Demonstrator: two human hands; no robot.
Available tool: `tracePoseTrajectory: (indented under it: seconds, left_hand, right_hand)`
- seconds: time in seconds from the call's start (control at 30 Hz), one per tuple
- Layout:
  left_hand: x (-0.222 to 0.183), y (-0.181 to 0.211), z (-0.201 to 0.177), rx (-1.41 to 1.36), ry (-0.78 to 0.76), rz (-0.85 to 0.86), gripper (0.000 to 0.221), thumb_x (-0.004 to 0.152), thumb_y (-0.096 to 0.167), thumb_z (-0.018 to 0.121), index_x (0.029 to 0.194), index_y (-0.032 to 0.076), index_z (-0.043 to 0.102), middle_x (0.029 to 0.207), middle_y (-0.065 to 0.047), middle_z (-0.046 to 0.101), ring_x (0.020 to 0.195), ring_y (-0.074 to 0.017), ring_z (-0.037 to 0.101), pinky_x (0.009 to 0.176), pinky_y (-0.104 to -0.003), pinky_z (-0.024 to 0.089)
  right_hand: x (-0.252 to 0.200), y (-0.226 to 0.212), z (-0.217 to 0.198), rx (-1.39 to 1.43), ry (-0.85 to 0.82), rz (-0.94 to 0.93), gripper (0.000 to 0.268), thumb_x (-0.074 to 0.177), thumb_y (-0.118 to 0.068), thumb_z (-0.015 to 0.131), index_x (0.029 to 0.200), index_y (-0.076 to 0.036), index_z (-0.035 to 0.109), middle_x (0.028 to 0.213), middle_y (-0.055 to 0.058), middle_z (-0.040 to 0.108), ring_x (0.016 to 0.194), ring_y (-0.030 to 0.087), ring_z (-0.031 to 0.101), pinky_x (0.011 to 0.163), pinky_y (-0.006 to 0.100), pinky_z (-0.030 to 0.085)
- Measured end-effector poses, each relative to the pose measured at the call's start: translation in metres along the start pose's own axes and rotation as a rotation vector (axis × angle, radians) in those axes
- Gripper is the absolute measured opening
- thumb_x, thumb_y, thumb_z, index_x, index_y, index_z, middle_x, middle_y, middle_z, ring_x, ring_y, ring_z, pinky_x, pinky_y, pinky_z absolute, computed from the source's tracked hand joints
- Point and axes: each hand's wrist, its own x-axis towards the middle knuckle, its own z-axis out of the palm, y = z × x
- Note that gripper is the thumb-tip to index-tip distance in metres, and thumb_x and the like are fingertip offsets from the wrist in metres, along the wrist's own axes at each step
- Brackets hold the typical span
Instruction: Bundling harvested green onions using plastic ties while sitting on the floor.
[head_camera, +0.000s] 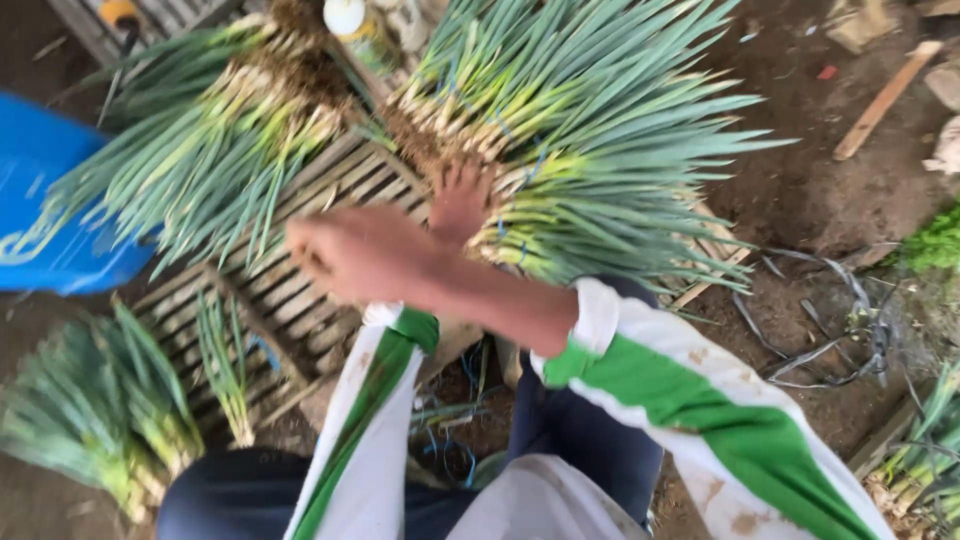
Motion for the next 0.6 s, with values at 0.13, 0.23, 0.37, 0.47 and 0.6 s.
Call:
tracePoseTrajectory:
  seconds: [0.13,0.23,0.37,0.47,0.6]
  left_hand:
    - [-0.060,-0.104,-0.039,0.121,-0.054,-0.149,0.047,0.104,0.035,0.056,0.146,0.015,0.061,0.155,-0.018,0.047,0.141,-0.0385,0.044,0.115,-0.064,0.033]
    - [-0.143,-0.166,-0.098,0.274,-0.115,-0.324,0.045,0.099,0.020,0.051,0.140,0.010,0.067,0.163,-0.022,0.041,0.148,-0.0421,0.037,0.114,-0.071,0.029]
    - [-0.262,-0.212,-0.198,0.536,0.033,-0.455,0.038,0.090,0.020,0.066,0.126,0.015,0.077,0.142,-0.018,0.052,0.128,-0.0364,0.046,0.097,-0.056,0.040]
    - [-0.328,-0.210,-0.255,0.652,0.023,-0.489,0.033,0.084,0.021,0.071,0.115,0.012,0.078,0.137,-0.021,0.053,0.120,-0.0362,0.046,0.092,-0.051,0.039]
    - [-0.370,-0.209,-0.283,0.424,-0.224,-0.682,0.041,0.083,0.012,0.066,0.123,0.004,0.074,0.136,-0.028,0.055,0.115,-0.0400,0.050,0.093,-0.053,0.039]
  right_hand:
    - [0.011,0.029,-0.039,-0.035,-0.004,0.153,0.013,0.088,-0.020,0.068,0.100,-0.025,0.069,0.090,-0.002,0.076,0.086,0.028,0.078,0.082,0.049,0.061]
    - [0.021,0.078,-0.029,-0.034,0.142,-0.096,0.017,0.088,0.006,0.060,0.082,-0.007,0.070,0.064,0.004,0.066,0.041,0.010,0.050,0.038,0.025,0.043]
    - [0.037,0.128,-0.001,-0.391,-0.102,-0.039,0.011,0.090,-0.009,0.064,0.092,-0.006,0.074,0.079,0.019,0.072,0.061,0.041,0.067,0.057,0.053,0.054]
    - [0.050,0.128,0.020,-0.590,-0.239,-0.038,0.013,0.091,-0.013,0.066,0.093,-0.007,0.076,0.084,0.023,0.074,0.066,0.049,0.068,0.062,0.057,0.056]
    - [0.059,0.092,0.019,-0.533,-0.557,0.097,0.014,0.096,-0.011,0.064,0.098,-0.010,0.078,0.092,0.015,0.078,0.071,0.033,0.072,0.072,0.051,0.061]
